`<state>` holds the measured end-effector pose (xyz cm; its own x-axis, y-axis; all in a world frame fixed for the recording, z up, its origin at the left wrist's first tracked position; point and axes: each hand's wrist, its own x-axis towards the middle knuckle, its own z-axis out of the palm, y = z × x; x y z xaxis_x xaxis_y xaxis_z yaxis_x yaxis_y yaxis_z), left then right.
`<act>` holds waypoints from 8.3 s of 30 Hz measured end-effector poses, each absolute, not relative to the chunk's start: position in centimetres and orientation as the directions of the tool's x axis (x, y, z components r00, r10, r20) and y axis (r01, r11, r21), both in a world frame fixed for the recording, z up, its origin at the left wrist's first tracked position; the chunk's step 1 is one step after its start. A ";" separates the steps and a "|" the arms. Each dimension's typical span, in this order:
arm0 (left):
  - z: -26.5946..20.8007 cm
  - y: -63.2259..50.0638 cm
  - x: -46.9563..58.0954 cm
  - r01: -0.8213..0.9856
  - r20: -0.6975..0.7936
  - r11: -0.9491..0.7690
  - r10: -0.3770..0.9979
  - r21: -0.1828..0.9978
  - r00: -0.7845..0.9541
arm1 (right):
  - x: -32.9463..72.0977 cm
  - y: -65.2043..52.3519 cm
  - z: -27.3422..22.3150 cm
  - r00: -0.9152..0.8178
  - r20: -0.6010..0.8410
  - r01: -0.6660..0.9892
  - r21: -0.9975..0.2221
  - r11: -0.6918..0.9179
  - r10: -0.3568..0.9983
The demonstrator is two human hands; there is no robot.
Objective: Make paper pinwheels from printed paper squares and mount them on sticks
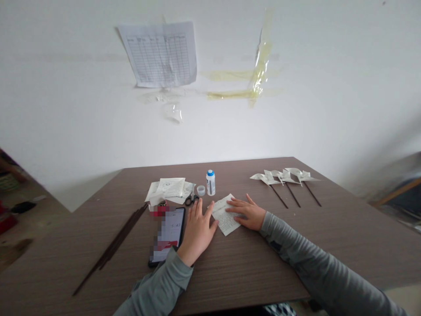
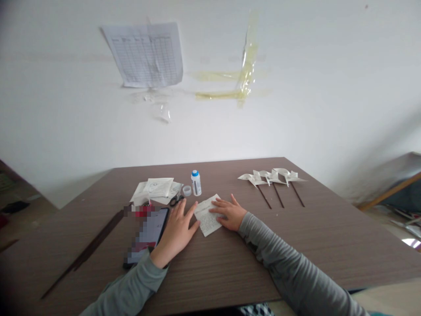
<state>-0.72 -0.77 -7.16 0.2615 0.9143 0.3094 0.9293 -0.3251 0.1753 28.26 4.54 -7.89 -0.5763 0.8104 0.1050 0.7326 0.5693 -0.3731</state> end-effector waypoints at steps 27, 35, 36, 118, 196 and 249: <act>-4.0 -1.3 0.0 0.864 0.143 -0.412 0.911 0.290 0.387 | 29.1 5.0 -7.2 -0.594 0.218 0.622 -0.485 0.614 0.774; -4.2 -1.5 -1.3 0.840 0.136 -0.482 0.876 0.248 0.462 | 30.4 4.9 -5.4 -0.550 0.170 0.635 -0.551 0.542 0.818; -4.3 -1.4 -1.4 0.838 0.134 -0.491 0.871 0.239 0.472 | 30.5 4.9 -5.3 -0.555 0.168 0.635 -0.547 0.546 0.814; -4.8 -0.4 -1.3 0.911 0.316 -0.342 0.912 0.232 0.262 | 26.7 2.0 -5.1 -0.350 0.220 0.854 -0.325 0.407 0.911; -0.7 -2.0 2.2 0.964 0.127 -0.200 0.975 0.173 0.180 | 22.8 0.1 -2.4 -0.178 0.076 0.949 -0.251 0.192 0.981; -2.0 -1.7 1.6 0.962 0.125 -0.177 0.980 0.206 0.154 | 29.8 3.9 -2.8 0.031 -0.089 0.950 -0.307 -0.057 0.996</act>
